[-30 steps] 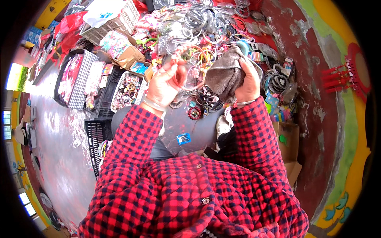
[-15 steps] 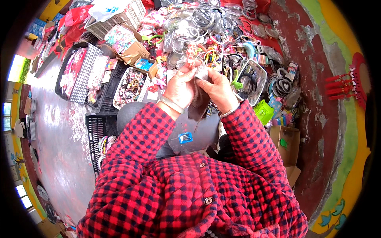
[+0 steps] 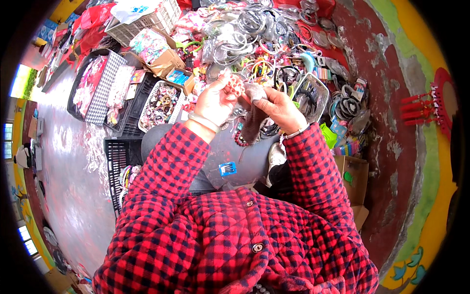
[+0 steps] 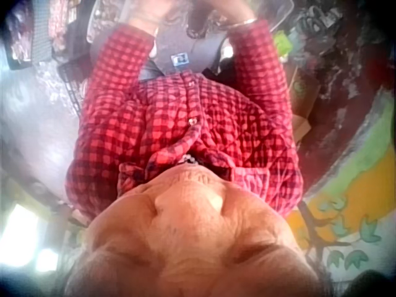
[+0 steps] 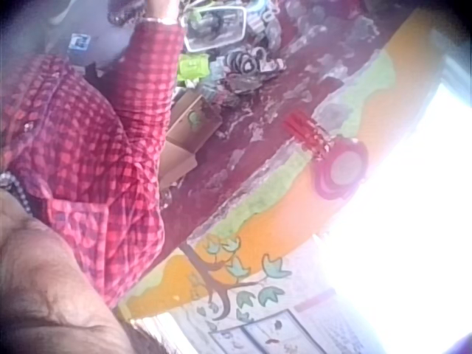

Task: The person sits on the floor and uses a small gray cloth to wipe and clean various plastic bracelets. They pick up individual bracelets from a pile, rub them with the cloth, and place them into a black plastic crate.

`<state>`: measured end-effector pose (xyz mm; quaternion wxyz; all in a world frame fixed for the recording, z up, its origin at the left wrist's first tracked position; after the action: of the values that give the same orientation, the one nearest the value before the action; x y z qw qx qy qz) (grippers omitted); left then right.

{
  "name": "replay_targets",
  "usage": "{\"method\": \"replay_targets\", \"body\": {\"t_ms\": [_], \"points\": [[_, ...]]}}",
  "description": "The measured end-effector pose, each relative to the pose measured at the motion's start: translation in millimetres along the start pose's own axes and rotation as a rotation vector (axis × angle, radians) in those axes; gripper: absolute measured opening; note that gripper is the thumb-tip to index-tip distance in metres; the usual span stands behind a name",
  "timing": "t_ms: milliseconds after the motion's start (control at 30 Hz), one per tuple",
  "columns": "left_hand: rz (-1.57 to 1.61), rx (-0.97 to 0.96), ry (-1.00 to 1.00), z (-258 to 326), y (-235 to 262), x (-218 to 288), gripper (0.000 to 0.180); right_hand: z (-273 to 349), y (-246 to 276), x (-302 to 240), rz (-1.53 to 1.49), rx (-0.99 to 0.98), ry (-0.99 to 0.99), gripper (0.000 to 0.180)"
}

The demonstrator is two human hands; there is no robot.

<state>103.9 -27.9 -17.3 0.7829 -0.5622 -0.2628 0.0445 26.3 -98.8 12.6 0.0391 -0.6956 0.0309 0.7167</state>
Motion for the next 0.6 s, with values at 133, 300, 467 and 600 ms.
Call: {"method": "replay_targets", "body": {"t_ms": [133, 300, 467, 600], "points": [[0.072, 0.196, -0.117, 9, 7, 8, 0.018, 6, -12, -2, -0.253, -0.076, -0.048, 0.031], [0.052, 0.122, -0.101, 7, -1, 0, 0.016, 3, -12, 9, -0.123, -0.134, -0.091, 0.029], [0.003, 0.084, -0.127, 9, -6, 0, 0.013, 0, -5, 8, -0.048, -0.096, -0.011, 0.027], [0.017, 0.009, -0.088, 9, -9, -4, 0.013, -1, -4, 4, -0.002, -0.036, -0.024, 0.021]]}}
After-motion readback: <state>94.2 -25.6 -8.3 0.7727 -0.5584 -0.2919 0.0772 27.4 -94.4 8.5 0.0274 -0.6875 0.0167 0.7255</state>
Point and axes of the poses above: each hand's wrist, its own z-axis away from the middle knuckle, its own y-axis out of the back of the hand, x = y × z, the point moved 10 cm from there along -z, towards the middle knuckle, and after that the axes turned 3 degrees about y, right-handed, at the moved point
